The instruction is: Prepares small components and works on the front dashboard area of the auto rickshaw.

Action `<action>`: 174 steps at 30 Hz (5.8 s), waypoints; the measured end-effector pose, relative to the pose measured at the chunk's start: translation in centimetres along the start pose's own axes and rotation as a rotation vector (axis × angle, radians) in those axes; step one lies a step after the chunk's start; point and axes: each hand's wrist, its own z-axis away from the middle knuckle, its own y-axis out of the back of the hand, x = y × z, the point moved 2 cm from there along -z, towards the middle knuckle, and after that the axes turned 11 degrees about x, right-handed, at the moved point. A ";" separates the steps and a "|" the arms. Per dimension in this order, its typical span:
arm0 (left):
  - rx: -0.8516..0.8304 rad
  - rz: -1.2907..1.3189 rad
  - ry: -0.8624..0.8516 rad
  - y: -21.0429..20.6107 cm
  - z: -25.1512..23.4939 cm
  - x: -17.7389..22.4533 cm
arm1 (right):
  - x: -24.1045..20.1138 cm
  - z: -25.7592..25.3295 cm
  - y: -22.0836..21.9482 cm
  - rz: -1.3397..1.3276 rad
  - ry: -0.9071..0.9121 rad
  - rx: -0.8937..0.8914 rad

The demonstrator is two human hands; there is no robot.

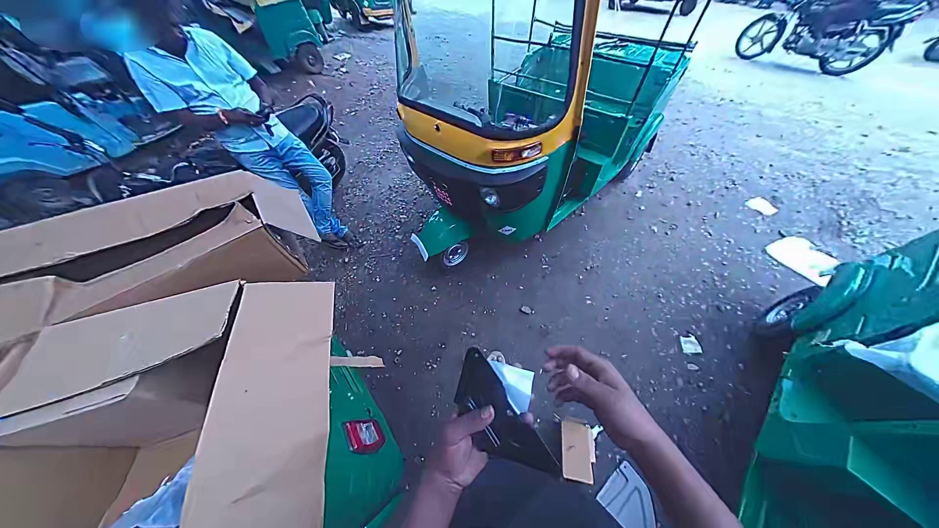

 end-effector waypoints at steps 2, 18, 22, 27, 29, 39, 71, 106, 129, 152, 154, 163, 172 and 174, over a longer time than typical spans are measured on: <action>0.070 -0.058 0.054 -0.2 -5.7 -0.2 | 0.7 -4.1 0.9 -0.034 -0.027 -0.039; 0.061 -0.199 0.452 -15.3 -51.6 -5.0 | -9.0 -34.0 27.3 0.701 0.645 0.530; 0.071 -0.346 0.333 -19.5 -61.8 -10.1 | -11.3 -42.2 36.4 0.632 0.711 0.695; 0.355 -0.436 0.095 -25.7 -71.3 -14.9 | -17.6 -50.7 45.8 0.806 0.744 0.738; 0.414 -0.411 0.028 -27.8 -74.5 -15.9 | -20.4 -55.0 49.5 0.834 0.737 0.727; 0.197 -0.673 -0.209 -30.1 -93.4 -13.6 | -26.3 -73.0 56.5 0.491 0.559 0.463; 0.422 0.336 -0.738 -40.3 -128.3 -16.4 | -37.8 -117.9 69.8 0.222 0.318 -0.386; 0.538 0.157 -0.669 -33.4 -123.1 -4.4 | -35.5 -121.9 57.3 -0.136 -0.236 -0.865; 1.070 0.029 -0.944 -31.0 -133.3 -1.0 | -30.6 -134.8 51.8 0.428 0.355 -1.038; 1.098 0.216 -1.189 -30.5 -137.9 -0.3 | -29.3 -140.9 46.2 0.717 0.036 -1.399; 1.068 0.240 -1.199 -30.3 -138.3 -0.4 | -29.4 -141.1 46.2 0.750 0.000 -1.407; 1.045 0.283 -1.198 -29.9 -139.1 -1.3 | -28.6 -141.5 46.9 0.530 -0.322 -1.423; 1.044 0.391 -1.206 -29.7 -139.7 -1.8 | -28.7 -142.3 46.9 0.362 -0.281 -1.516; 1.040 0.414 -1.208 -29.5 -139.8 -1.9 | -28.7 -142.4 46.6 0.325 -0.214 -1.476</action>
